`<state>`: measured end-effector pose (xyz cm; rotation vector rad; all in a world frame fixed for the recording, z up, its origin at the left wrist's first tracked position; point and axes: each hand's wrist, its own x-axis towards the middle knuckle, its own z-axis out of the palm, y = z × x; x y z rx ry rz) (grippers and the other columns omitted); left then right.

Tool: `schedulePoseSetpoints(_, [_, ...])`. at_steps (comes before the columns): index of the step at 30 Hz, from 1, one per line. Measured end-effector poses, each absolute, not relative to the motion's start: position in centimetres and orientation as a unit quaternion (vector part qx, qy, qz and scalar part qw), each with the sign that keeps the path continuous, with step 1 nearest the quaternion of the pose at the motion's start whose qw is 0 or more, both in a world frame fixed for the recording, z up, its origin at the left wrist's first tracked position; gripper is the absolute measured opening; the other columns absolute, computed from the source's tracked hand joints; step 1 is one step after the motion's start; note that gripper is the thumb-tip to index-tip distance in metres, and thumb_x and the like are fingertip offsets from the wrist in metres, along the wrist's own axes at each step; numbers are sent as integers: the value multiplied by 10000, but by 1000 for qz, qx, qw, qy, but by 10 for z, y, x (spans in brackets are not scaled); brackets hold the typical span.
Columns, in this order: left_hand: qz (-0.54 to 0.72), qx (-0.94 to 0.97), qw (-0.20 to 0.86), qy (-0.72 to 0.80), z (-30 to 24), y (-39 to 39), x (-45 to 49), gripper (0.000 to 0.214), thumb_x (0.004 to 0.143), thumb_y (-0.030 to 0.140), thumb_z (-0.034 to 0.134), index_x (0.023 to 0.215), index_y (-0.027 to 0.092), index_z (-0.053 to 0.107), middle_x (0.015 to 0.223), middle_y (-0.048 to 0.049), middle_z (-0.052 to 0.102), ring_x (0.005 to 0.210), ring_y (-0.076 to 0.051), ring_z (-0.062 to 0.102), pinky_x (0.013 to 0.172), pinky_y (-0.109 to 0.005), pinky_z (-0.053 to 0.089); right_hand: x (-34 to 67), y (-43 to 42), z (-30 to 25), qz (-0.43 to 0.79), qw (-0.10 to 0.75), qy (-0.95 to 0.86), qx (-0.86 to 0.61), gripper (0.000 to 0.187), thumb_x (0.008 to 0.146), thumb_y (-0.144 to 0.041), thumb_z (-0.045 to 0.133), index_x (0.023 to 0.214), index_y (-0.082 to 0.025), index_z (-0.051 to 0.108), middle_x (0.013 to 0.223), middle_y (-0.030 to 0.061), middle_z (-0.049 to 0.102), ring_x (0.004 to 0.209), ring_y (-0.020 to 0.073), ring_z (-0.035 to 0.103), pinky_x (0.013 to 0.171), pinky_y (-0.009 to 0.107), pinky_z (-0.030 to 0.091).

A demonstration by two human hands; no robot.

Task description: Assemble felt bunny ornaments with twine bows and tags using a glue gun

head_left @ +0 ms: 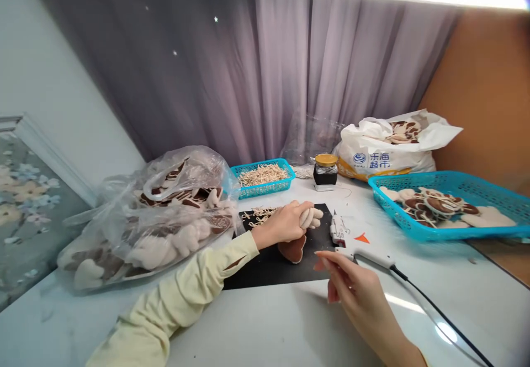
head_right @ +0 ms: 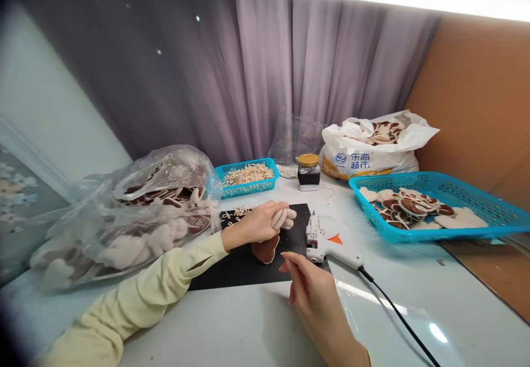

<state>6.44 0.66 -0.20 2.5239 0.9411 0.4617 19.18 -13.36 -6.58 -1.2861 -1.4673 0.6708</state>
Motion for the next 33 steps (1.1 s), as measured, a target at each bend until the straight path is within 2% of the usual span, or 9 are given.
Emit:
schedulePoseSetpoints(5, [181, 897, 143, 378, -25, 39, 74, 558, 679, 307, 646, 1203, 226, 474, 1066, -94, 538, 949, -308, 561, 830, -413, 431, 190, -130, -68, 218, 482, -630, -568, 316, 902, -421, 403, 818, -188, 598, 605, 25, 630, 429, 130, 532, 446, 234, 420])
schedulePoseSetpoints(9, [198, 889, 148, 384, -24, 57, 70, 451, 765, 411, 569, 1143, 170, 514, 1083, -100, 573, 991, -272, 553, 871, -363, 425, 188, -130, -65, 209, 451, -636, -591, 311, 914, -419, 360, 783, -194, 530, 550, 4, 572, 437, 131, 519, 444, 228, 397])
schedulePoseSetpoints(14, [216, 883, 179, 376, -20, 67, 54, 276, 869, 343, 426, 944, 153, 611, 928, -53, 668, 858, -199, 614, 771, -279, 468, 188, -130, -60, 210, 427, -641, -602, 371, 954, -371, 218, 856, -184, 523, 554, -1, 564, 457, 136, 542, 492, 234, 420])
schedulePoseSetpoints(18, [264, 873, 164, 377, -19, 63, 42, 217, 861, 302, 458, 880, 160, 621, 901, -49, 672, 840, -201, 614, 767, -294, 465, 191, -125, -65, 163, 449, -649, -592, 348, 942, -367, 280, 942, -165, 563, 567, -1, 594, 417, 121, 527, 438, 218, 401])
schedulePoseSetpoints(22, [321, 868, 128, 356, -16, 60, 41, 114, 851, 233, 497, 872, 173, 592, 965, -57, 638, 951, -208, 567, 873, -334, 419, 193, -122, -68, 131, 472, -658, -572, 285, 915, -330, 380, 804, -171, 590, 499, -25, 571, 366, 96, 496, 406, 196, 381])
schedulePoseSetpoints(26, [358, 867, 111, 328, -7, 47, 39, 50, 847, 167, 508, 850, 167, 559, 964, -64, 600, 996, -200, 518, 903, -332, 391, 188, -125, -60, 93, 425, -679, -592, 292, 897, -321, 443, 687, -184, 593, 469, -27, 541, 380, 100, 488, 395, 197, 382])
schedulePoseSetpoints(28, [370, 862, 112, 327, -1, 31, 32, 70, 869, 178, 483, 845, 169, 548, 892, -52, 589, 924, -189, 528, 849, -321, 412, 183, -124, -55, 71, 382, -712, -585, 261, 893, -299, 454, 741, -187, 634, 594, 12, 624, 487, 128, 569, 445, 211, 446])
schedulePoseSetpoints(30, [374, 858, 123, 331, 3, 11, 21, 83, 885, 204, 467, 859, 182, 543, 855, -28, 583, 837, -166, 545, 783, -298, 436, 178, -120, -54, 56, 332, -751, -568, 216, 885, -260, 463, 947, -195, 659, 895, 70, 691, 730, 184, 652, 587, 264, 536])
schedulePoseSetpoints(33, [353, 839, 193, 366, 0, -17, -3, 55, 888, 233, 471, 883, 206, 518, 752, 25, 576, 681, -122, 555, 660, -241, 455, 172, -108, -63, 30, 263, -795, -546, 369, 861, -191, 471, 1219, -176, 557, 1289, 130, 535, 1127, 270, 547, 850, 384, 527])
